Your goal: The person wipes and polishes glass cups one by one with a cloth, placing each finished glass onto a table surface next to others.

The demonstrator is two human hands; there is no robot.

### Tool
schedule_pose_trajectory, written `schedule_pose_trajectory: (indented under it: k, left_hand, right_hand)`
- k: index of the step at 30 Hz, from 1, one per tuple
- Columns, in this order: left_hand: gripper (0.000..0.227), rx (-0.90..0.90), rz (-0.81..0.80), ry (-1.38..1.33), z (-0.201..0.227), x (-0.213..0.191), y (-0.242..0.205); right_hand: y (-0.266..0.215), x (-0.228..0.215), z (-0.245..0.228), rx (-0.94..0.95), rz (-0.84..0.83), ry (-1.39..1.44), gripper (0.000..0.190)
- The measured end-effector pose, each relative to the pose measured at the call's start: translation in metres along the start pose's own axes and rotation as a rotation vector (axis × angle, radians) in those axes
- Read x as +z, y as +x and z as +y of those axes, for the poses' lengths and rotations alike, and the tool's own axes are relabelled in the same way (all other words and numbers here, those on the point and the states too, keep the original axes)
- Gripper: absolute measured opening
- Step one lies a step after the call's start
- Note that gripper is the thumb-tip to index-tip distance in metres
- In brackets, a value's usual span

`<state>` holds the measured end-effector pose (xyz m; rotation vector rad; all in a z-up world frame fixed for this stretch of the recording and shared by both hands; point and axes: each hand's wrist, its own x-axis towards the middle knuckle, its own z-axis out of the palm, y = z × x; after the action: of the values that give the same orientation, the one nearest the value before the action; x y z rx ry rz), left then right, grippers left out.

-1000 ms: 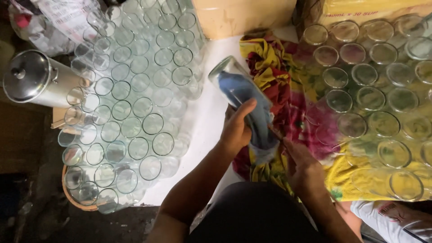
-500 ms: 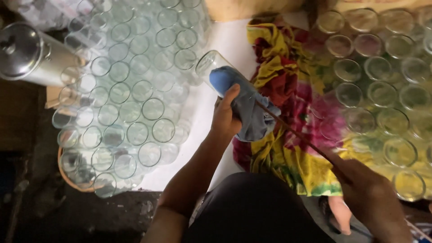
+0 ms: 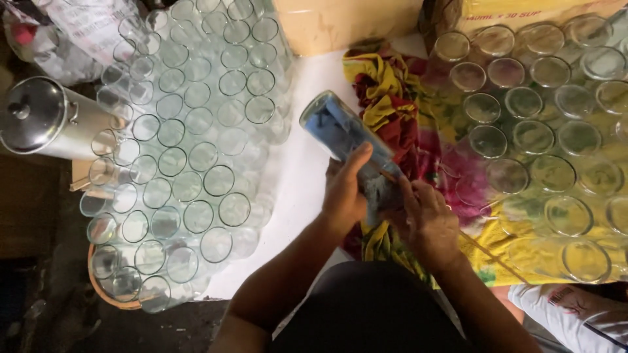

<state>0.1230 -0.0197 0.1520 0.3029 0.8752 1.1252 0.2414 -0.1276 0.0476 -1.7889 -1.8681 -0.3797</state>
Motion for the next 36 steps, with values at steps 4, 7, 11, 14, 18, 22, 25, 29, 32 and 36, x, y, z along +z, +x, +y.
schedule_pose_trajectory:
  k: [4, 7, 11, 14, 18, 22, 25, 29, 32, 36]
  left_hand:
    - [0.053, 0.043, 0.097, 0.13, -0.003, 0.012, -0.021]
    - [0.054, 0.141, 0.025, 0.24, -0.012, 0.006, -0.024]
    - [0.026, -0.013, -0.143, 0.076, -0.028, -0.034, 0.002]
    - [0.073, 0.04, -0.605, 0.05, -0.075, -0.106, 0.073]
    - [0.084, 0.297, -0.479, 0.113, -0.022, -0.088, 0.069]
    - [0.051, 0.21, -0.064, 0.016, -0.023, -0.061, 0.047]
    - [0.056, 0.235, -0.115, 0.083, -0.025, -0.086, 0.076]
    - [0.051, 0.219, -0.011, 0.016, -0.001, -0.034, 0.021]
    - [0.041, 0.26, -0.031, 0.014, -0.002, -0.038, 0.028]
    - [0.05, 0.371, -0.057, 0.13, -0.016, -0.062, 0.049]
  right_hand:
    - [-0.017, 0.04, 0.012, 0.032, 0.102, -0.063, 0.063]
    - [-0.025, 0.048, 0.018, -0.007, 0.125, 0.028, 0.042]
    - [-0.031, 0.025, 0.007, 0.789, -0.419, 1.223, 0.019]
    - [-0.022, 0.021, 0.009, 1.185, -0.415, 1.571, 0.022]
    - [-0.03, 0.037, -0.003, 0.952, -0.346, 1.149, 0.028]
    - [-0.033, 0.03, -0.007, 0.43, -0.295, 0.563, 0.025]
    - [-0.02, 0.024, -0.013, 0.974, -0.511, 0.812, 0.024]
    - [-0.044, 0.036, -0.007, 0.03, -0.245, 0.345, 0.014]
    - [-0.003, -0.005, -0.013, 0.687, -0.483, 0.678, 0.028]
    - [-0.015, 0.011, -0.017, 0.574, -0.48, 0.763, 0.02]
